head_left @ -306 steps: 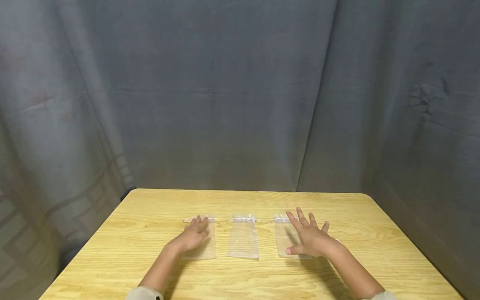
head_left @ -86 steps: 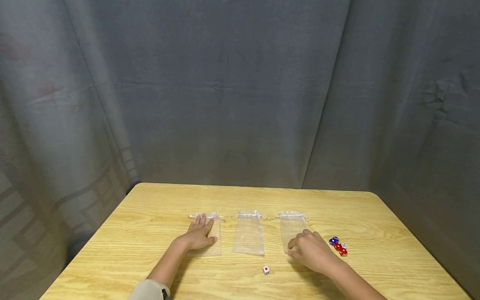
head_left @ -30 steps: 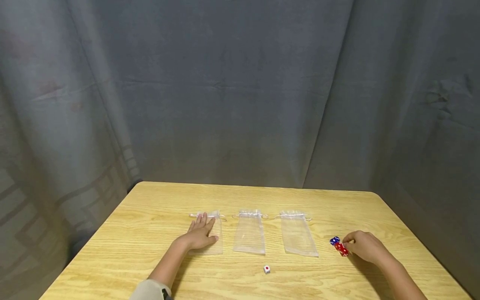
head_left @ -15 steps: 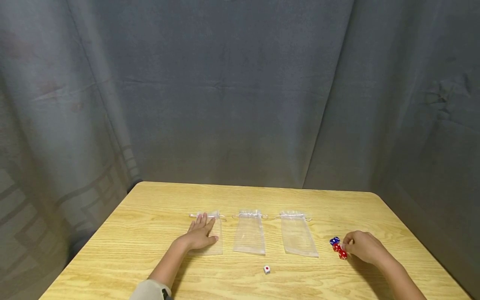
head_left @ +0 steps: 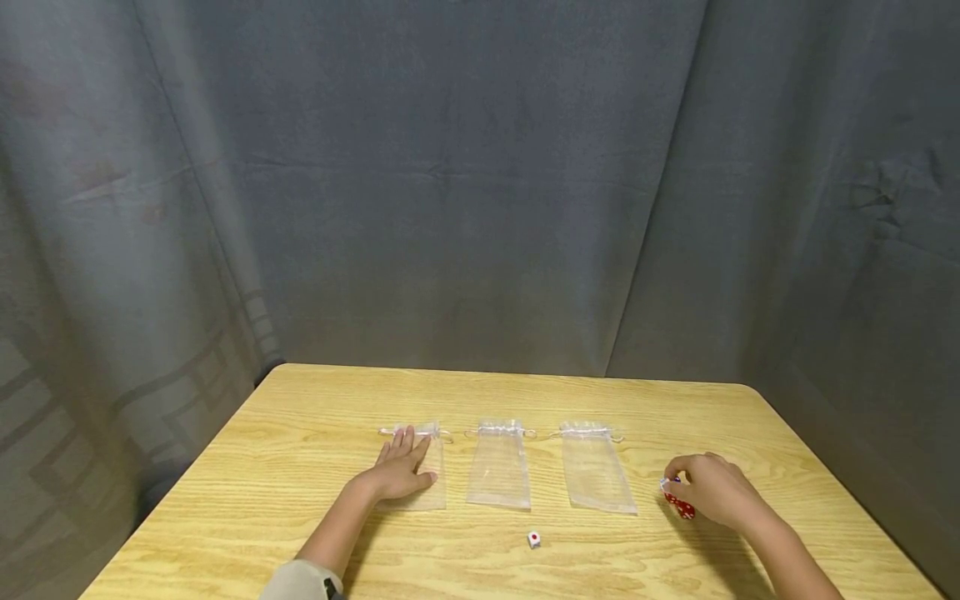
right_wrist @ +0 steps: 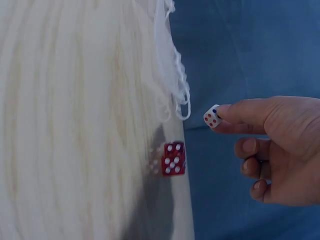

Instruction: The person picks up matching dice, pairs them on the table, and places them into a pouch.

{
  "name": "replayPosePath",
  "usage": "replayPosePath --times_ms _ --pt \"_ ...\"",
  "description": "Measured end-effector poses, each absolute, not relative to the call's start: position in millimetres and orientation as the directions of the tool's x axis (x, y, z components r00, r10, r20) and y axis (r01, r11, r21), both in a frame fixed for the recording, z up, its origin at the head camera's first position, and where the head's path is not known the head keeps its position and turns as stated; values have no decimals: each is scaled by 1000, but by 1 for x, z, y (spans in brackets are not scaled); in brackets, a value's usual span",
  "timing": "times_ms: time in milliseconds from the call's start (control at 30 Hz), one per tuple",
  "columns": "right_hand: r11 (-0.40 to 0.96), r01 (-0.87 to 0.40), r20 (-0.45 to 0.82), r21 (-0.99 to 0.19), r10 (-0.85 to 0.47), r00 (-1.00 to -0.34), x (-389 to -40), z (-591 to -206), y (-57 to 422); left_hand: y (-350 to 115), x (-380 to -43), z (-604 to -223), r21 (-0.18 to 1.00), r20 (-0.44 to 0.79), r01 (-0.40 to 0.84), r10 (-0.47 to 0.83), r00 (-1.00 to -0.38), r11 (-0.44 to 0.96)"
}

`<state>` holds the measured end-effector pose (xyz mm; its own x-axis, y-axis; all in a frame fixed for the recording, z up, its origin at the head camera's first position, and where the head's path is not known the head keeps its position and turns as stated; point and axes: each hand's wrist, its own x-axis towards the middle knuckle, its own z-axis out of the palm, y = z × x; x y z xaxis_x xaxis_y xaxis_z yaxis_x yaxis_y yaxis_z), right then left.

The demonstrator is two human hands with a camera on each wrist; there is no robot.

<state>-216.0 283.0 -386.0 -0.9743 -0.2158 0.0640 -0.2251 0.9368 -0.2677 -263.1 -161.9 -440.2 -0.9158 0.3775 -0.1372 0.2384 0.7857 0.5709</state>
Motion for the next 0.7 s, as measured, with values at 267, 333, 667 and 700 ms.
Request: replayPosePath --times_ms 267,333,667,700 --pt "919 -291 91 -266 -277 -957 -213 -381 265 -162 -264 -439 562 -133 248 382 -915 789" --pt "911 -304 87 -278 -291 -953 -211 -381 259 -162 -264 -439 562 -133 248 383 -914 789" --pt "897 -356 121 -261 -336 -934 -204 -379 236 -162 -263 -441 558 -135 248 382 -914 792" --pt "894 -363 124 -262 -342 -932 -204 -379 234 -162 -263 -441 557 -136 249 382 -914 793"
